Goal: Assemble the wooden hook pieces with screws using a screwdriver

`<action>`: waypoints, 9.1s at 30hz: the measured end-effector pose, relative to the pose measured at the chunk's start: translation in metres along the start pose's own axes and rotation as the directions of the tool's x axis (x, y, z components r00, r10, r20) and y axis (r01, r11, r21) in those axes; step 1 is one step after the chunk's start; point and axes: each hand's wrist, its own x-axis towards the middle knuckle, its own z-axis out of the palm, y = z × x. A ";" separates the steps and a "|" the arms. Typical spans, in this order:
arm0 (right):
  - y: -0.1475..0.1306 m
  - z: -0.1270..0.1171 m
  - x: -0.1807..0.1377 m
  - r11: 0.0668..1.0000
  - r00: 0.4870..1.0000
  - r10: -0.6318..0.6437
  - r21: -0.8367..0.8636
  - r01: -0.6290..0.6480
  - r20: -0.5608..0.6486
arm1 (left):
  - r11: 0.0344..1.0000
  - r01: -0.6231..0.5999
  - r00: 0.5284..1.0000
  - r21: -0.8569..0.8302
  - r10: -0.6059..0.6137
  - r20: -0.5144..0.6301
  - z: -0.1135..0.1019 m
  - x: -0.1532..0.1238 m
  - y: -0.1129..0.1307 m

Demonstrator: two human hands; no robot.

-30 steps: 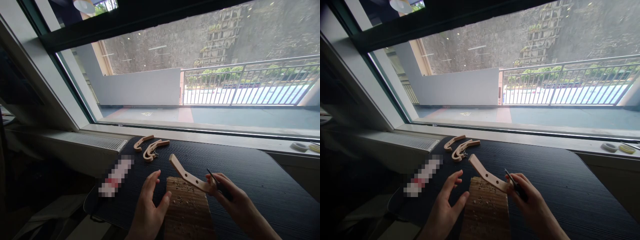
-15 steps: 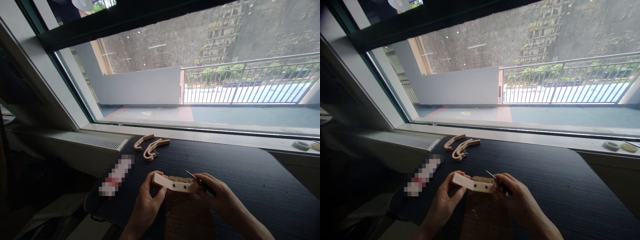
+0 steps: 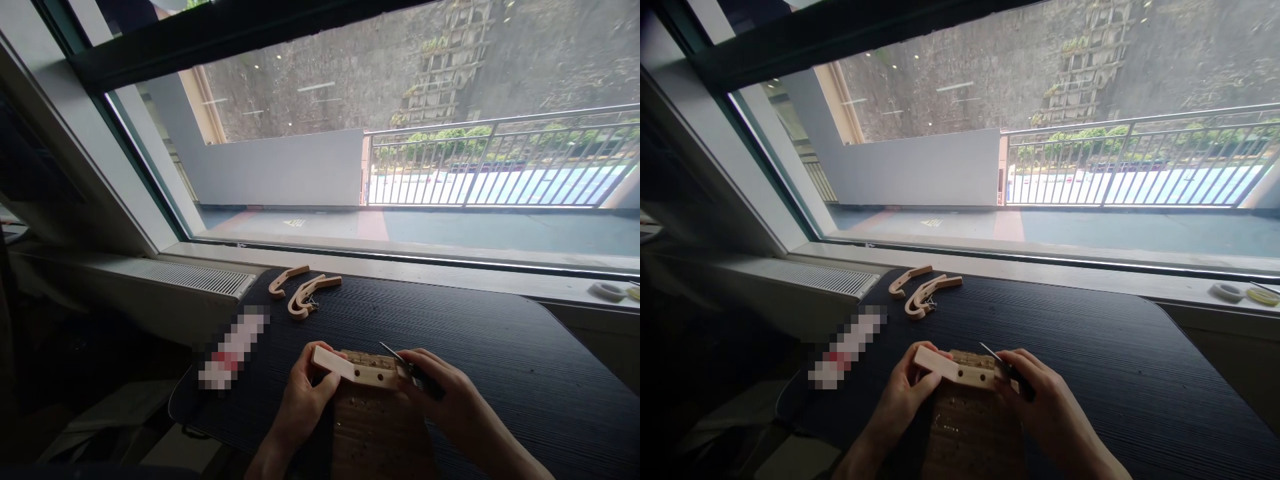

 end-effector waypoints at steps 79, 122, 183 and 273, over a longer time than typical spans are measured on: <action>0.036 -0.005 -0.015 0.990 0.934 0.117 0.111 -0.084 -0.337 | 0.920 -0.047 0.999 0.390 0.038 0.032 0.008 -0.017 -0.028; 0.025 -0.003 -0.029 0.985 0.966 -0.174 -0.025 0.172 -0.190 | 0.880 -0.289 0.955 0.376 0.239 0.176 0.006 -0.012 -0.038; -0.001 0.006 0.006 0.997 0.999 0.026 0.069 -0.024 -0.021 | 0.996 0.019 0.999 0.085 -0.014 -0.053 -0.004 -0.005 -0.013; 0.006 0.007 0.014 0.994 0.992 0.102 0.036 -0.105 0.067 | 0.996 -0.041 0.983 -0.082 0.026 -0.183 -0.002 -0.012 -0.023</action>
